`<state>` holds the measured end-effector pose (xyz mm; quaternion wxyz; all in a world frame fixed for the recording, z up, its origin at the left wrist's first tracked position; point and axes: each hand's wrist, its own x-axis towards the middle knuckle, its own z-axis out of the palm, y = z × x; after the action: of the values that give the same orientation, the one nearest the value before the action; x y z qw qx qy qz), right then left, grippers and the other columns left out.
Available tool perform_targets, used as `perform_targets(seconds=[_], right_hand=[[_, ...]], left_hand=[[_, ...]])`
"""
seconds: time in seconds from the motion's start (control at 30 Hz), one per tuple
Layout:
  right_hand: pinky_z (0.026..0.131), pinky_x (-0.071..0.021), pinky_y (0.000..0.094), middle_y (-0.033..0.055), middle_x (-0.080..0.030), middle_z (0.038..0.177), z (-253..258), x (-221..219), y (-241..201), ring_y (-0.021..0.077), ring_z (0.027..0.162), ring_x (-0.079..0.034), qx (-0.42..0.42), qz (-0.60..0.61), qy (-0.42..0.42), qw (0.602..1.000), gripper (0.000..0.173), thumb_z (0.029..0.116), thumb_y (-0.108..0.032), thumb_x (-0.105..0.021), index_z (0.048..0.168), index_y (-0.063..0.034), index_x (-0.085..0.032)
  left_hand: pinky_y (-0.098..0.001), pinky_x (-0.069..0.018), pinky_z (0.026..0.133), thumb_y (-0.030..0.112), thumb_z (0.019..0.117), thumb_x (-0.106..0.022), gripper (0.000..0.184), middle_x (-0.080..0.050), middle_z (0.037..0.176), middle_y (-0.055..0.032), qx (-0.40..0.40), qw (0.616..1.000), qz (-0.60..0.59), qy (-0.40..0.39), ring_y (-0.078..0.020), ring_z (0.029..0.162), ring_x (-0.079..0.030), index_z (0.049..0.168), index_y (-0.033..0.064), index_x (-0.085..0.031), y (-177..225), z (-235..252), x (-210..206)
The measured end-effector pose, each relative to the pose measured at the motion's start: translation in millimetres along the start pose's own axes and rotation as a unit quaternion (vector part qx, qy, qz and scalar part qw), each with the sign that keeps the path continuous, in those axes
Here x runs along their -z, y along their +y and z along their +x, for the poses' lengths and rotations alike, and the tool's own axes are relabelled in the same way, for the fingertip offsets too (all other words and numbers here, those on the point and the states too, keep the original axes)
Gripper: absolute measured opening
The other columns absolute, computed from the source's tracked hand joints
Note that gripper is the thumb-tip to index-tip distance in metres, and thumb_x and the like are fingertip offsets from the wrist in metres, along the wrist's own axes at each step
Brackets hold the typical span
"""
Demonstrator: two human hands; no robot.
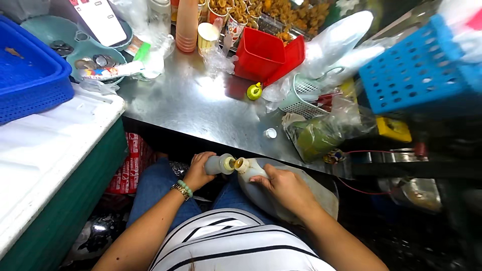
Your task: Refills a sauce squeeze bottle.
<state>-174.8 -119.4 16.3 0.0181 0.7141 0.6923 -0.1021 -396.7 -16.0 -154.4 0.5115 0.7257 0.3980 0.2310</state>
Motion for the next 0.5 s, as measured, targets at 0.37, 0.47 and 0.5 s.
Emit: perform_targets(seconds=[0.37,0.47,0.5], right_hand=[[0.055,-0.0529,0.0525,0.0174,-0.063,0.067,0.3,-2.3,-1.8,0.0382,0.065,-0.069,-0.002,-0.007,0.000,1.000,0.062,0.0993,-0.059,-0.053,0.091,0.0011,-0.065],[0.053,-0.0524,0.0516,0.0166,-0.062,0.065,0.7,-2.8,-2.2,0.0372,0.063,-0.069,0.002,-0.010,0.007,1.000,0.062,0.0988,-0.059,-0.053,0.089,0.0008,-0.065],[0.053,-0.0522,0.0513,0.0162,-0.062,0.064,0.5,-3.2,-2.0,0.0369,0.062,-0.068,0.002,-0.010,0.010,1.000,0.062,0.0988,-0.059,-0.053,0.090,0.0006,-0.065]], left_hand=[[-0.0522,-0.0258,0.122,0.004,0.0680,-0.089,0.079,-0.057,0.142,-0.0234,0.000,1.000,-0.006,0.006,-0.0372,0.138,-0.049,0.139,-0.0040,-0.055,-3.7,-2.2,-1.3],[-0.0511,-0.0279,0.121,0.004,0.0680,-0.089,0.078,-0.058,0.141,-0.0233,-0.001,1.000,-0.005,0.008,-0.0372,0.137,-0.050,0.138,-0.0040,-0.056,-5.4,-2.5,-1.2],[-0.0509,-0.0280,0.121,0.005,0.0684,-0.089,0.078,-0.057,0.141,-0.0232,0.000,1.000,-0.003,0.007,-0.0373,0.137,-0.050,0.139,-0.0037,-0.055,-5.5,-2.2,-1.2]])
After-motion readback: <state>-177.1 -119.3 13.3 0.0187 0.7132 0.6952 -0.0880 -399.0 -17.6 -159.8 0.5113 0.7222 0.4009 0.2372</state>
